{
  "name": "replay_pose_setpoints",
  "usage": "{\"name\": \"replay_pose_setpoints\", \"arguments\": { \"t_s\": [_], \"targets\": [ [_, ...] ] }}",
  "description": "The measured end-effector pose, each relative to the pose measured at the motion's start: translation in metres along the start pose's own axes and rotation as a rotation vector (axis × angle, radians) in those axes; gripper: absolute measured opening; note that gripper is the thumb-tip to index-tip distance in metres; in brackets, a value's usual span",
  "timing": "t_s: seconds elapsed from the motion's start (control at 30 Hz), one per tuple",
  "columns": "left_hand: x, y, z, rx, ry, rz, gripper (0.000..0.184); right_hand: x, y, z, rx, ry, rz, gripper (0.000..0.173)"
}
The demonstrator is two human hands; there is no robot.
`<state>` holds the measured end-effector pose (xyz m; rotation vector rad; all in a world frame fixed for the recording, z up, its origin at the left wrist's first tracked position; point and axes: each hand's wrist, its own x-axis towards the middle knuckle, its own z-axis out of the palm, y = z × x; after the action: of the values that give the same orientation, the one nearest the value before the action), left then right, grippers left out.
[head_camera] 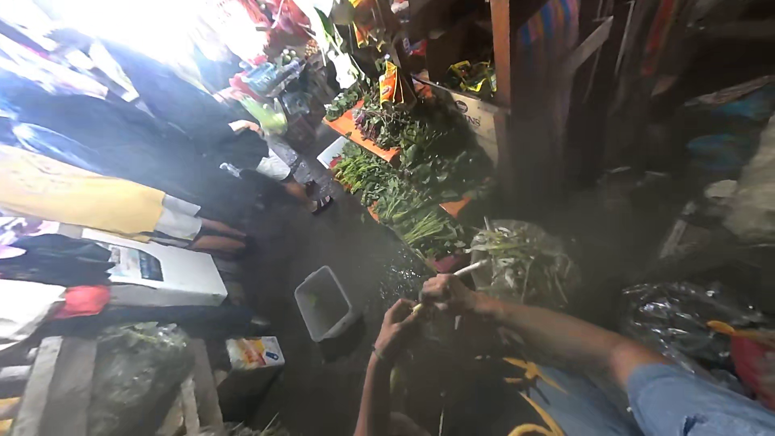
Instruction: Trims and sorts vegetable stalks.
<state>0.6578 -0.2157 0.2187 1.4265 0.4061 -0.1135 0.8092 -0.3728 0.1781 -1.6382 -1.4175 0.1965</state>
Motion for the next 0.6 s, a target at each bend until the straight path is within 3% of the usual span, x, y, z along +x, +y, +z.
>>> {"name": "replay_pose_setpoints", "arguments": {
  "t_s": [0.1,0.17,0.27,0.33,0.47,0.6],
  "targets": [
    [0.001,0.010,0.002,-0.058,-0.067,-0.119,0.025,0.009,-0.013,-0.013,0.081,0.048,0.265,0.024],
    [0.003,0.007,-0.004,-0.126,-0.059,-0.163,0.031,0.016,-0.022,-0.022,0.135,0.178,0.427,0.028],
    [0.006,-0.003,-0.012,-0.238,0.009,-0.113,0.030,0.019,-0.019,-0.033,0.216,0.422,0.559,0.024],
    [0.007,-0.007,-0.016,-0.272,0.046,-0.060,0.028,0.018,-0.016,-0.032,0.327,0.489,0.683,0.021],
    [0.007,-0.007,-0.014,-0.165,0.100,0.058,0.027,0.013,-0.020,-0.013,0.642,0.330,0.988,0.025],
    [0.009,-0.007,-0.008,-0.056,0.152,0.127,0.032,0.014,-0.038,0.009,0.674,0.167,0.925,0.037]
  ]
}}
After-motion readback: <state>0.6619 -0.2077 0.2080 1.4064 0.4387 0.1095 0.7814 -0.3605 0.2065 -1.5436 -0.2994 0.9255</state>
